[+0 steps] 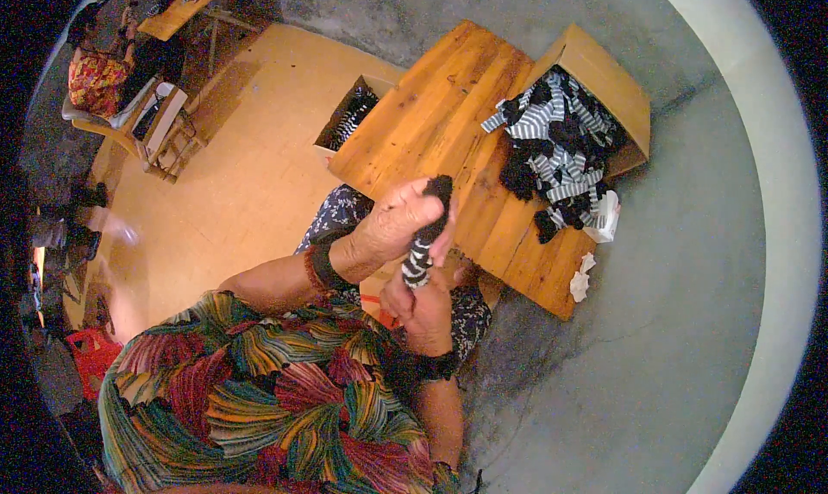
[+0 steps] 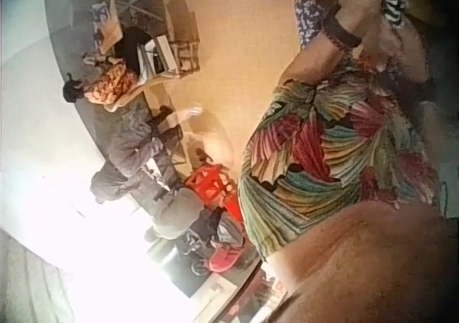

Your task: Turning small striped fabric tubes right-side out using a wooden stick.

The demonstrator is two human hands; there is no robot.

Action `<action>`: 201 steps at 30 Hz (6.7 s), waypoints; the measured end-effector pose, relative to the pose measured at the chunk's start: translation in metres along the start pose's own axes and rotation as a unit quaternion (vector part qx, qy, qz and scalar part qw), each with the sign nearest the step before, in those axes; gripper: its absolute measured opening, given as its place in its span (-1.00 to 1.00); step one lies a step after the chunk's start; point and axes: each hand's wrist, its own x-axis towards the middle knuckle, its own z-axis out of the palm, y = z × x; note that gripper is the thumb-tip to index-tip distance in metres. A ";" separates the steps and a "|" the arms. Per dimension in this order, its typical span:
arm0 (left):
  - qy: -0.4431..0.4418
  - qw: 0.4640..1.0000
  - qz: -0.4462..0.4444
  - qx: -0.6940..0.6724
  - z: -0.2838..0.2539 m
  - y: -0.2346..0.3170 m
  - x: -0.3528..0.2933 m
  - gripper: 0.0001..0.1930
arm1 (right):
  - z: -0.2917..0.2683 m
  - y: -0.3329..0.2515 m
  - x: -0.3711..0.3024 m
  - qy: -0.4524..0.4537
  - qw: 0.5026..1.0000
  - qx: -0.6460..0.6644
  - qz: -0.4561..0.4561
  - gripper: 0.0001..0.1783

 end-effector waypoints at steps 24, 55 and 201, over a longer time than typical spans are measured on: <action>0.068 0.997 -0.007 0.040 -0.002 -0.007 -0.011 -0.67 | 0.016 -0.002 -0.004 0.106 0.994 -0.013 -0.030 -0.75; 0.104 0.992 0.071 -0.023 -0.020 -0.001 -0.005 -0.77 | 0.011 -0.012 -0.007 0.142 0.971 -0.191 0.021 -0.76; 0.106 0.991 0.073 -0.045 0.004 0.000 0.007 -0.70 | 0.010 -0.004 -0.004 0.190 0.951 -0.225 -0.091 -0.78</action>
